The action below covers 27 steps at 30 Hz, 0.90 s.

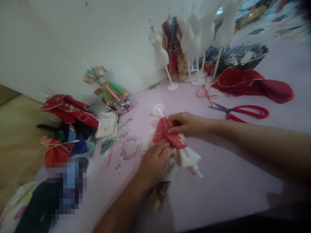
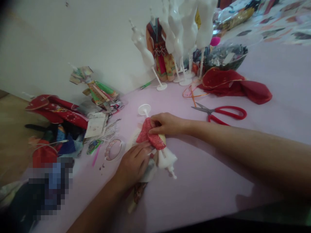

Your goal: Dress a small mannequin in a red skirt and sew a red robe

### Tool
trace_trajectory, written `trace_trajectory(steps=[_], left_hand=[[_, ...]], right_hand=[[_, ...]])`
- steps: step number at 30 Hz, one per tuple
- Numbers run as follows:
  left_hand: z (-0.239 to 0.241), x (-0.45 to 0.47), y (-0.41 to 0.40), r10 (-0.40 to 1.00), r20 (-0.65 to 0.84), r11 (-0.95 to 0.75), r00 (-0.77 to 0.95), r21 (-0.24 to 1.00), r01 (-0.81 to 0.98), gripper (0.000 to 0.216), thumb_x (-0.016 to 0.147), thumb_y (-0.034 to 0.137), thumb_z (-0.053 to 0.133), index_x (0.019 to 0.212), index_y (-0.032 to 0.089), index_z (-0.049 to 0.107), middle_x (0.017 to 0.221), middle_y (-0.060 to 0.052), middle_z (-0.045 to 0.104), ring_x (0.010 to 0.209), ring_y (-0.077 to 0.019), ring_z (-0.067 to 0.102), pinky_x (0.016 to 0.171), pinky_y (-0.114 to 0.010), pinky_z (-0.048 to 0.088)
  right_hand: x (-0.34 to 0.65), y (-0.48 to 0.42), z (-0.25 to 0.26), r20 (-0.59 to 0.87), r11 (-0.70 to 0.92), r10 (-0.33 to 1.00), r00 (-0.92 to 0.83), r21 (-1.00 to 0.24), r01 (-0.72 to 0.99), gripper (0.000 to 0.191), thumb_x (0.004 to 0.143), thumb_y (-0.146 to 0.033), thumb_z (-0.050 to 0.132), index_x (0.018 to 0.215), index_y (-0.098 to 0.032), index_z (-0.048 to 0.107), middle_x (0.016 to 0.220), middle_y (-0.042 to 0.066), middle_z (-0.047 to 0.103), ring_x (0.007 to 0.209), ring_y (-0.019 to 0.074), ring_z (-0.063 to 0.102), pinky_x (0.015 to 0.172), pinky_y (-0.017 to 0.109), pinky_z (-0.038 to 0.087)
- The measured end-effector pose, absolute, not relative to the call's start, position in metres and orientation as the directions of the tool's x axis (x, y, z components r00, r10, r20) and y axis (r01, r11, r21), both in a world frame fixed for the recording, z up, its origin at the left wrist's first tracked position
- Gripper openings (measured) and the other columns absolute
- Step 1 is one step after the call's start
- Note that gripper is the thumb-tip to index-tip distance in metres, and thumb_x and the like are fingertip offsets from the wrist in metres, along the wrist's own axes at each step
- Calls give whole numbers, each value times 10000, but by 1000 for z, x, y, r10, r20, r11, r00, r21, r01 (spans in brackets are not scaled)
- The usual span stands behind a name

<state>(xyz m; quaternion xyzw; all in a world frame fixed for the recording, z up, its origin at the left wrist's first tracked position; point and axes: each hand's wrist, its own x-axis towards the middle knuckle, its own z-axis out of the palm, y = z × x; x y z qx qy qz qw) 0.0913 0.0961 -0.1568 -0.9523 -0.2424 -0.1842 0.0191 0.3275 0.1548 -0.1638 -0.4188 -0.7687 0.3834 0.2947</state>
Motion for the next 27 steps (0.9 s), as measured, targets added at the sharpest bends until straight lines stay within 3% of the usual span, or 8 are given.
trace_trajectory(steps=[4,7,11,15,20,27], left_hand=[[-156,91,97,470,354,-876,808,72,477,209,937,116,475,1045,146,651,1108,-114,736,1089,-226,683,962,-412,592],[-157,91,98,474,347,-874,809,79,479,213,942,131,476,1052,157,656,1123,-117,733,1100,-232,678,961,-429,591],[-157,92,97,485,334,-871,808,95,483,218,935,135,485,1062,166,658,1134,-114,727,1103,-237,669,959,-437,585],[-154,93,93,484,361,-872,797,123,474,185,928,136,500,1016,160,662,1043,-104,727,992,-227,670,906,-418,585],[-146,93,85,553,367,-830,748,324,454,196,941,155,514,1047,173,677,985,-78,703,928,-191,652,830,-352,563],[-137,99,80,706,264,-625,657,670,402,171,934,153,528,996,203,681,907,-20,714,844,-137,663,770,-278,515]], right_hand=[[325,151,-158,100,333,884,-456,-820,465,369,843,-543,638,764,-202,520,683,-26,530,629,125,449,583,265,332],[320,149,-153,58,298,911,-407,-775,557,441,765,-604,699,830,-211,511,722,-15,577,649,139,485,584,270,336],[314,149,-152,20,266,933,-360,-711,651,330,747,-453,722,797,-213,501,724,-9,584,649,141,481,584,272,320],[313,150,-155,47,310,910,-412,-738,600,224,795,-320,645,684,-205,488,661,-23,543,627,124,454,592,270,300],[313,151,-162,100,305,929,-355,-751,585,228,811,-308,633,677,-203,480,633,-34,503,600,114,416,589,269,279],[310,151,-169,137,300,943,-302,-741,600,242,820,-337,634,679,-206,487,637,-25,518,603,121,428,583,278,269]])
